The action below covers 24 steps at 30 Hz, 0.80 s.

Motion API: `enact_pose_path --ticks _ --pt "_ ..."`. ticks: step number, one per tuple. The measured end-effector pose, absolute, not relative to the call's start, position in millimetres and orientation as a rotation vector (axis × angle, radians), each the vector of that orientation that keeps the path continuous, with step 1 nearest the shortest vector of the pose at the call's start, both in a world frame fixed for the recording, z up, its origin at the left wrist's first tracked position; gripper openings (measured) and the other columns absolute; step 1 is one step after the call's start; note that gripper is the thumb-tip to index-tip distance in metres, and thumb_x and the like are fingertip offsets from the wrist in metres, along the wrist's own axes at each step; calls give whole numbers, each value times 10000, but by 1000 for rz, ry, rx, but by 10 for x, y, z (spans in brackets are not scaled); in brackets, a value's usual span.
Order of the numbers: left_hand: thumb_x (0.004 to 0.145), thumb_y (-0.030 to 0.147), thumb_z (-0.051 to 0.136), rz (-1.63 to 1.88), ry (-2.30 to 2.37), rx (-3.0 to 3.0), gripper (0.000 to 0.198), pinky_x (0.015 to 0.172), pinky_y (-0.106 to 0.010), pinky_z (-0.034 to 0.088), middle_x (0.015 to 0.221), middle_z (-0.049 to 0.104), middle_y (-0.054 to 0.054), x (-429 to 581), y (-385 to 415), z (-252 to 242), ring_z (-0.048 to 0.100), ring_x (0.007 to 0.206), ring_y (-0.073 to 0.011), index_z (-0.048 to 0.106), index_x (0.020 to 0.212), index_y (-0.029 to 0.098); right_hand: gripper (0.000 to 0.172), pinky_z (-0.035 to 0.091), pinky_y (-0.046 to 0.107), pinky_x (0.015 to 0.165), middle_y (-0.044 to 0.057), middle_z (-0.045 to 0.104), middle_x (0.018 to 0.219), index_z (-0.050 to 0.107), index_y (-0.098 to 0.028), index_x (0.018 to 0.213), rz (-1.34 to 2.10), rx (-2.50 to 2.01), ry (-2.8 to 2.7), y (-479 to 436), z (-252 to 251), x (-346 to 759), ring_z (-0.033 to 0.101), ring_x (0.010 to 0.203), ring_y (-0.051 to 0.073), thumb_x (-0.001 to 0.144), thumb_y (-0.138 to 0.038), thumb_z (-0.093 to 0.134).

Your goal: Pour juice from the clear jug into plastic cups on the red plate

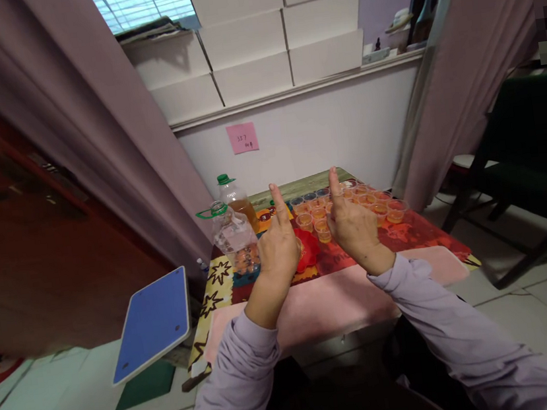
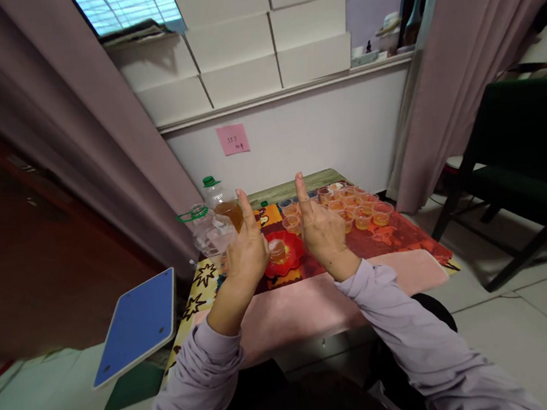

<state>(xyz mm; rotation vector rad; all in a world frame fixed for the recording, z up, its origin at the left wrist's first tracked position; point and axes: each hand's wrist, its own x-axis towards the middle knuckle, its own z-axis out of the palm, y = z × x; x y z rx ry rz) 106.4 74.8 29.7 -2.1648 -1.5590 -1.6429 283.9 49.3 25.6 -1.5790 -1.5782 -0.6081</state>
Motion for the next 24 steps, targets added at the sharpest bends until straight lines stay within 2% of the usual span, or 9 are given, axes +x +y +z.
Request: enact_pose_path --ticks 4,7,9,11,13,14,16,18,24 --pt "885 290 662 -1324 -1551 -2363 945 831 -574 628 1002 775 -162 996 714 355 632 621 -272 292 1740 135 775 480 300 598 68 712 762 310 -162 1752 -489 -1575 -1612 484 265 2851 581 586 203 989 -174 449" --pt "891 242 625 -1267 -1571 -2409 851 844 -509 614 1069 783 -173 856 652 244 685 707 -294 382 1701 146 743 458 294 615 72 770 851 343 -171 1731 -332 -1577 -1666 451 168 2865 621 639 211 1017 -262 527" --pt "916 252 602 -1205 -1643 -2473 651 884 -450 591 1100 781 -165 702 575 41 725 842 -314 567 1561 164 680 427 288 605 72 796 926 442 -176 1666 -215 -1564 -1695 422 -35 2887 660 685 214 1023 -339 592" --pt "950 299 584 -1108 -1865 -2536 342 881 -387 558 1085 774 -133 516 468 -241 726 917 -294 727 1249 213 493 403 293 597 75 805 973 625 -189 1467 -86 -1590 -1715 386 -357 2919 689 720 218 1025 -406 615" --pt "952 324 585 -1028 -2070 -2606 150 820 -346 517 985 752 -93 327 346 -552 701 879 -258 709 943 241 295 397 302 608 79 796 930 729 -209 1115 71 -1652 -1737 338 -751 2953 693 715 221 1026 -462 605" --pt "933 317 598 -1017 -2118 -2620 134 779 -338 497 883 726 -74 242 286 -701 681 816 -245 670 848 241 293 395 306 614 74 781 871 711 -222 966 159 -1688 -1743 308 -951 2969 687 700 221 1023 -485 596" --pt "887 294 614 -1025 -2217 -2650 145 716 -321 459 730 664 -34 103 179 -962 641 721 -221 609 752 244 334 380 309 609 53 736 750 645 -244 810 326 -1761 -1715 237 -1310 2995 670 662 220 1006 -508 585" --pt "850 281 610 -1058 -2321 -2677 165 657 -303 426 665 636 -12 8 99 -1154 607 652 -197 580 692 245 348 366 309 607 36 704 691 611 -253 758 426 -1799 -1675 167 -1569 3015 651 639 216 985 -516 576" --pt "784 356 665 -1368 -2558 -2633 136 647 -293 429 682 667 1 -90 124 -1341 597 663 -179 660 723 235 391 386 307 609 16 676 666 646 -253 762 531 -1755 -1543 151 -1689 2990 618 613 201 944 -595 600"
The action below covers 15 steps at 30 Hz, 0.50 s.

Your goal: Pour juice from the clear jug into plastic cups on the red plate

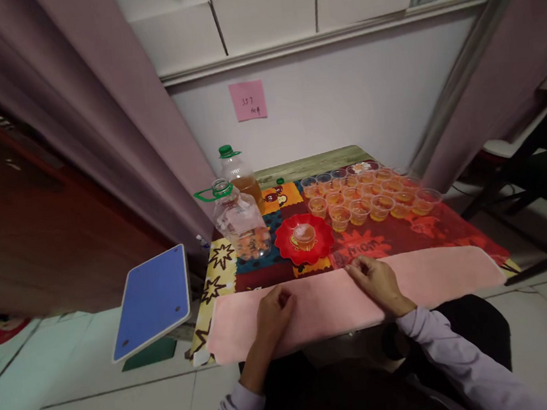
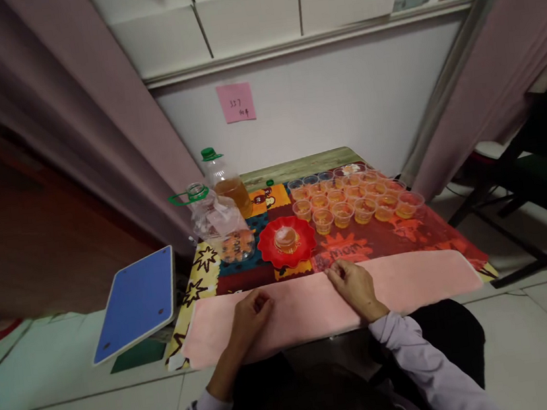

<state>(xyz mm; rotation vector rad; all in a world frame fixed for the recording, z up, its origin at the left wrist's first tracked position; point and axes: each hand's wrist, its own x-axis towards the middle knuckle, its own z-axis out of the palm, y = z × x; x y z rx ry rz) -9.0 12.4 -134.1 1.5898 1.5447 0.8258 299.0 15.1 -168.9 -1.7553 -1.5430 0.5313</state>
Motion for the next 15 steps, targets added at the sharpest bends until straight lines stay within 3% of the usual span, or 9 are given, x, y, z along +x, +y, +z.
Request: enact_pose_path --ticks 4,8,11,15 --pt "766 494 724 930 1526 1324 282 571 -277 439 688 658 12 -32 375 -1333 593 601 -160 643 814 228 371 486 320 650 18 713 735 728 -236 951 588 -1597 -1463 410 -1459 2809 649 644 205 958 -593 629" --pt "808 695 708 1013 1495 1057 508 477 -263 433 751 693 8 116 645 -1334 586 500 -130 571 949 226 557 600 414 850 119 811 1101 709 -203 1266 502 -1482 -1535 829 -1285 2564 762 935 283 866 -585 784" --pt "783 763 748 1033 1465 945 601 450 -253 440 736 714 -1 231 780 -1346 603 470 -128 533 953 228 766 575 529 1058 187 760 1358 660 -190 1387 449 -1528 -1613 1105 -1290 2415 736 1222 375 762 -565 895" --pt "762 724 809 1011 1445 873 590 396 -239 414 618 694 9 317 881 -1365 590 410 -138 502 891 237 865 549 570 1107 204 733 1426 633 -185 1436 467 -1648 -1669 1287 -1392 2300 709 1302 415 704 -512 956"
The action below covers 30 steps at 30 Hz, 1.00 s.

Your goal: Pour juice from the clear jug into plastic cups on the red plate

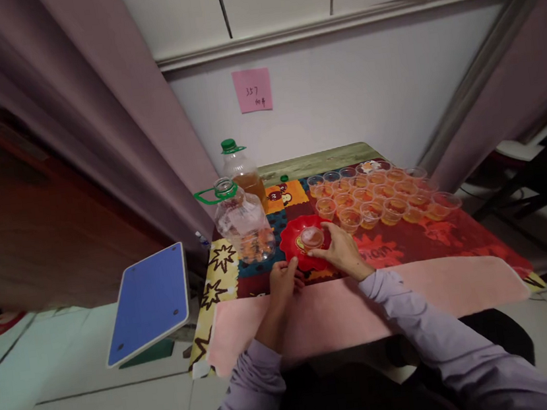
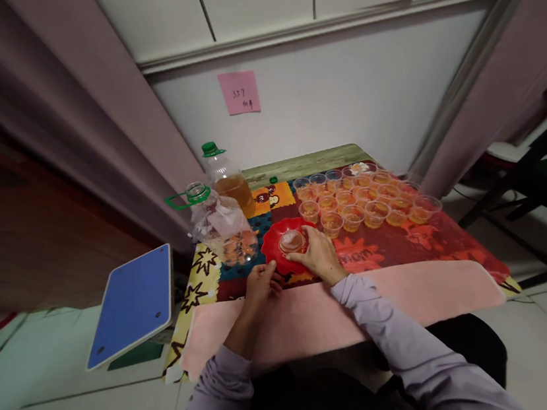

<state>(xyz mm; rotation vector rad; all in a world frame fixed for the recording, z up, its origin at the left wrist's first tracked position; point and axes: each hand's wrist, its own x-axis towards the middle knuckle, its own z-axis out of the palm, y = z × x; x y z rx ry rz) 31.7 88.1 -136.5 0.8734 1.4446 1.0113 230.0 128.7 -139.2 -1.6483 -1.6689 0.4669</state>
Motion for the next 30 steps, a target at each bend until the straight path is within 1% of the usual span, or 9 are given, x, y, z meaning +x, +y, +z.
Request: enact_pose_path --ticks 4,9,15,22,26,30 --pt "779 580 867 994 1453 839 503 382 -230 415 568 684 16 325 927 -1379 595 386 -144 510 863 236 793 559 567 1077 183 755 1392 648 -198 1408 495 -1678 -1679 1323 -1434 2257 731 1267 403 727 -473 947" --pt "832 447 863 977 1485 809 417 401 -227 455 575 697 14 326 962 -1416 641 417 -159 524 929 226 719 567 533 1042 150 789 1324 675 -215 1351 517 -1660 -1704 1331 -1402 2212 760 1202 382 727 -441 951" --pt "863 404 837 934 1510 798 391 386 -228 451 517 648 41 392 1041 -1461 631 390 -178 516 992 223 605 561 499 1000 129 823 1193 689 -226 1273 485 -1685 -1693 1330 -1390 2156 782 1119 362 749 -430 913" --pt "827 360 834 928 1537 829 385 387 -225 454 541 648 56 410 1046 -1443 638 402 -173 510 988 228 591 568 487 960 105 838 1129 696 -251 1233 482 -1665 -1665 1320 -1318 2140 790 1063 355 734 -494 899" --pt "815 342 811 913 1543 868 356 396 -228 452 523 646 54 382 1011 -1419 630 391 -175 523 986 223 580 569 468 919 84 843 1056 707 -265 1208 449 -1659 -1642 1299 -1235 2147 795 992 343 741 -557 894" --pt "820 379 799 896 1544 920 336 413 -234 455 511 647 40 323 935 -1403 630 396 -179 546 972 217 577 567 458 898 85 840 1048 709 -262 1206 423 -1649 -1631 1271 -1150 2188 790 966 336 743 -557 888"
